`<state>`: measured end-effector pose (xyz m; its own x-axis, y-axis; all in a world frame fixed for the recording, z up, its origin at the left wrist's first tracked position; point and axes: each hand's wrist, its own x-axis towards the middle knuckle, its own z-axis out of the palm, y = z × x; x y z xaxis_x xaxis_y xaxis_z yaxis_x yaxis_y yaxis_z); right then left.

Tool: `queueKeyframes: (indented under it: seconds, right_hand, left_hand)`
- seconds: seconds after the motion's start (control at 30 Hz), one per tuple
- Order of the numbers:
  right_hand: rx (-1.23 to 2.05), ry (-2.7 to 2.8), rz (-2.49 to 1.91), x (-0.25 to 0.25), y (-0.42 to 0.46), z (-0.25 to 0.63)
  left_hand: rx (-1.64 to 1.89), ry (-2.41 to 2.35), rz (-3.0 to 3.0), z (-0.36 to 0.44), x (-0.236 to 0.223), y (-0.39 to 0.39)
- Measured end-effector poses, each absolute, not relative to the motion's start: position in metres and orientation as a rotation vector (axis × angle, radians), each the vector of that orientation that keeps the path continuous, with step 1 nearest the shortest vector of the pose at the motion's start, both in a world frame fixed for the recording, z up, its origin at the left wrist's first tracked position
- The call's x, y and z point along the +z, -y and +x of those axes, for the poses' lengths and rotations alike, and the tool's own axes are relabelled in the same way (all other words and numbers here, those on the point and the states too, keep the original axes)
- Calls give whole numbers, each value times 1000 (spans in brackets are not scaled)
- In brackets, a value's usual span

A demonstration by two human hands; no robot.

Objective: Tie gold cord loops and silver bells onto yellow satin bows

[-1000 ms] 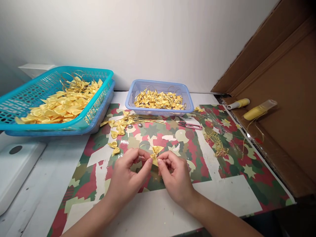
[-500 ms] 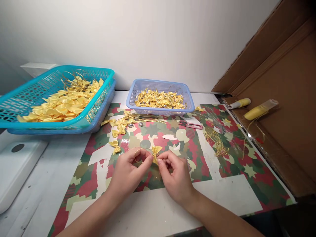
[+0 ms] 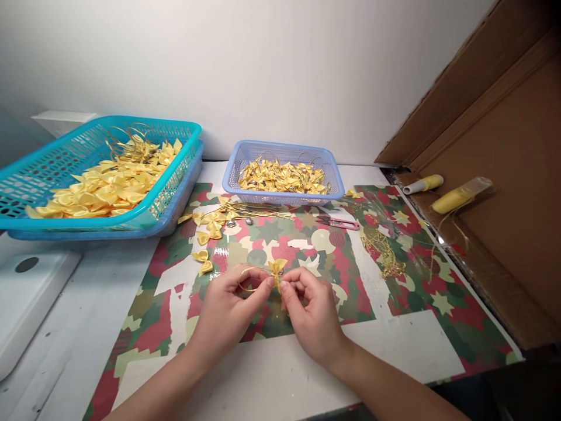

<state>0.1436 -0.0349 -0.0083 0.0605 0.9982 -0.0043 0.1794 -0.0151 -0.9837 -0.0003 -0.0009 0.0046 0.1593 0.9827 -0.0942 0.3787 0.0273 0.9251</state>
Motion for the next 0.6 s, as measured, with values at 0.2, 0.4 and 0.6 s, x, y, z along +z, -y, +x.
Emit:
queueKeyframes:
  seconds: [0.2, 0.4, 0.6]
  right_hand:
    - [1159, 1210, -1325, -7, 35, 144]
    - [1238, 1148, -1306, -6, 35, 144]
    - [1214, 1180, -1299, -7, 36, 143]
  left_hand:
    - [826, -1344, 1440, 0, 4, 2]
    - [762, -1256, 1230, 0, 5, 0]
    - [740, -1271, 1173, 1, 2, -2]
